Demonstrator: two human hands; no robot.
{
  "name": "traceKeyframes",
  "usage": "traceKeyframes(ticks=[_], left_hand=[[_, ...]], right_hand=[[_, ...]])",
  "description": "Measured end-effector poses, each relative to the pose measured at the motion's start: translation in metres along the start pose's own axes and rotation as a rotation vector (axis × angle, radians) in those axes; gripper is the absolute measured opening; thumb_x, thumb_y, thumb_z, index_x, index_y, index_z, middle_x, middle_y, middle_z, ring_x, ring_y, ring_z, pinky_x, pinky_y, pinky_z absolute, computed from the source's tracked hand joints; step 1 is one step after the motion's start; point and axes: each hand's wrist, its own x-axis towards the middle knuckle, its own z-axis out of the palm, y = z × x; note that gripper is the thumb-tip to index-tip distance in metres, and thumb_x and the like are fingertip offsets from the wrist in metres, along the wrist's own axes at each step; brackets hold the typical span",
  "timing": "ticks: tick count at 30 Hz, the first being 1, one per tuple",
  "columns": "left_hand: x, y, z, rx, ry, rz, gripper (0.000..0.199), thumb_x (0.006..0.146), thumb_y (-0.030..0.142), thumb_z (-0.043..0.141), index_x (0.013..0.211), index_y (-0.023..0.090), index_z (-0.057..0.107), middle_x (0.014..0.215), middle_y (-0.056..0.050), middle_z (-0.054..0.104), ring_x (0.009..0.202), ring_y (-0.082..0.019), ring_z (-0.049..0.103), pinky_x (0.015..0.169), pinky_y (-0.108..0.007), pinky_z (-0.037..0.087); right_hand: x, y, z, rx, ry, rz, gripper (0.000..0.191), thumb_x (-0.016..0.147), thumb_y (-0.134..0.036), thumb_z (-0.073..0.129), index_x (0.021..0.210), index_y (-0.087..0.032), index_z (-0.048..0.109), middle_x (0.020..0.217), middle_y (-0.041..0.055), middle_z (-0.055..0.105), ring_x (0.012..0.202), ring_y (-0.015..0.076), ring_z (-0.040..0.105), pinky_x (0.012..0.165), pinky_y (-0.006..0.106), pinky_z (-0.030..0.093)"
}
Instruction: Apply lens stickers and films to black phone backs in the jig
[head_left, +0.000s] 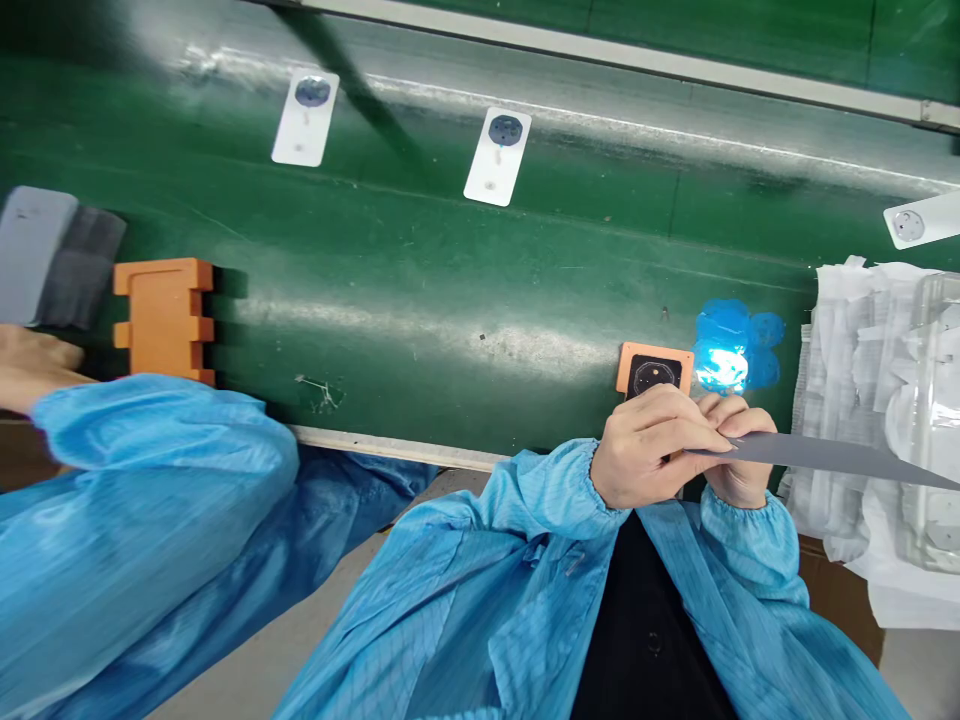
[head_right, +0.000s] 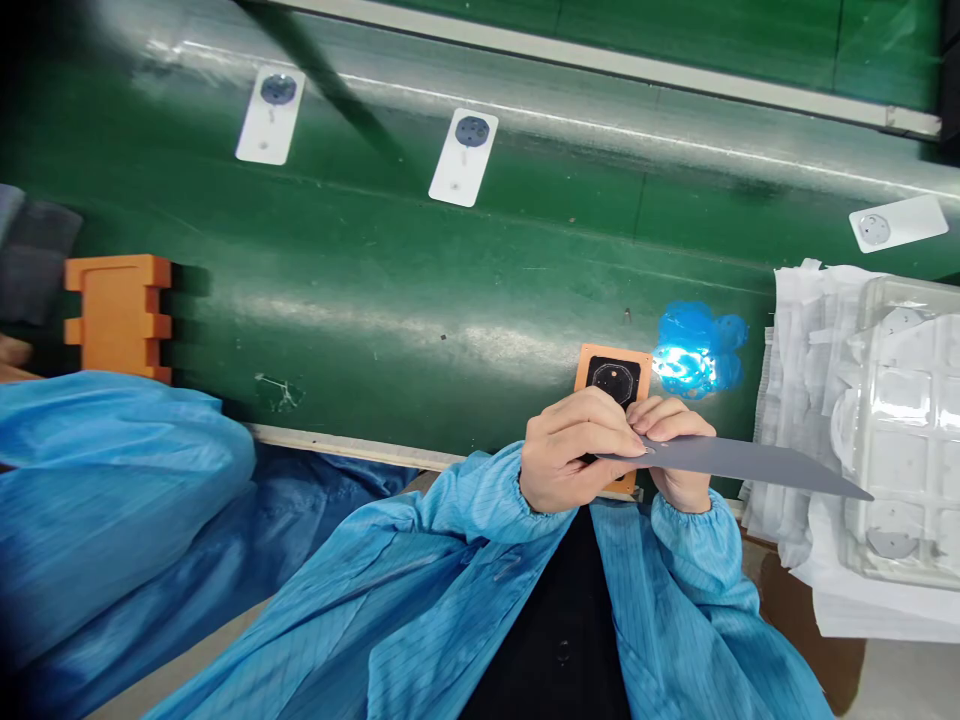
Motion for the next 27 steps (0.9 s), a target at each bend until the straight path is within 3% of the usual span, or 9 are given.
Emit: traceKeyframes(ticks=[12,18,27], left_hand=[[0.0013,0.0005,-0.0009,-0.024,0.015,-0.033,0.012,0.092,0.020,0.079,0.086,0.018,0.069,0.072,0.002,0.068,0.067,-0.010,0.064,0.066,-0.025,0.056],[0.0048,0.0026,-0.0052,-0.004,-0.064,-0.077,0.007,0.093,0.019,0.078,0.088,0.017,0.072,0.075,0.001,0.067,0.070,-0.011,0.064,0.069,-0.026,0.056],[0.0042,0.0009,0.0007,0.033,-0.006,-0.003,0.008,0.093,0.016,0.077,0.088,0.017,0.071,0.074,0.001,0.067,0.069,-0.011,0.062,0.065,-0.026,0.055]], right_hand=[[-0.0025,0.0013,0.0044,-0.004,0.022,0.068,0.029,0.074,-0.048,0.094,0.073,-0.029,0.071,0.066,-0.0033,0.063,0.061,0.0151,0.061,0.063,0.034,0.057],[-0.0018,-0.0006,0.0047,-0.007,0.004,0.031,0.025,0.077,-0.047,0.091,0.077,-0.030,0.074,0.067,-0.0029,0.064,0.063,0.0148,0.062,0.062,0.032,0.053],[-0.0031,-0.0010,0.0080,-0.094,0.030,0.011,0.025,0.078,-0.053,0.090,0.076,-0.031,0.077,0.066,-0.0013,0.064,0.062,0.0158,0.058,0.064,0.036,0.052]])
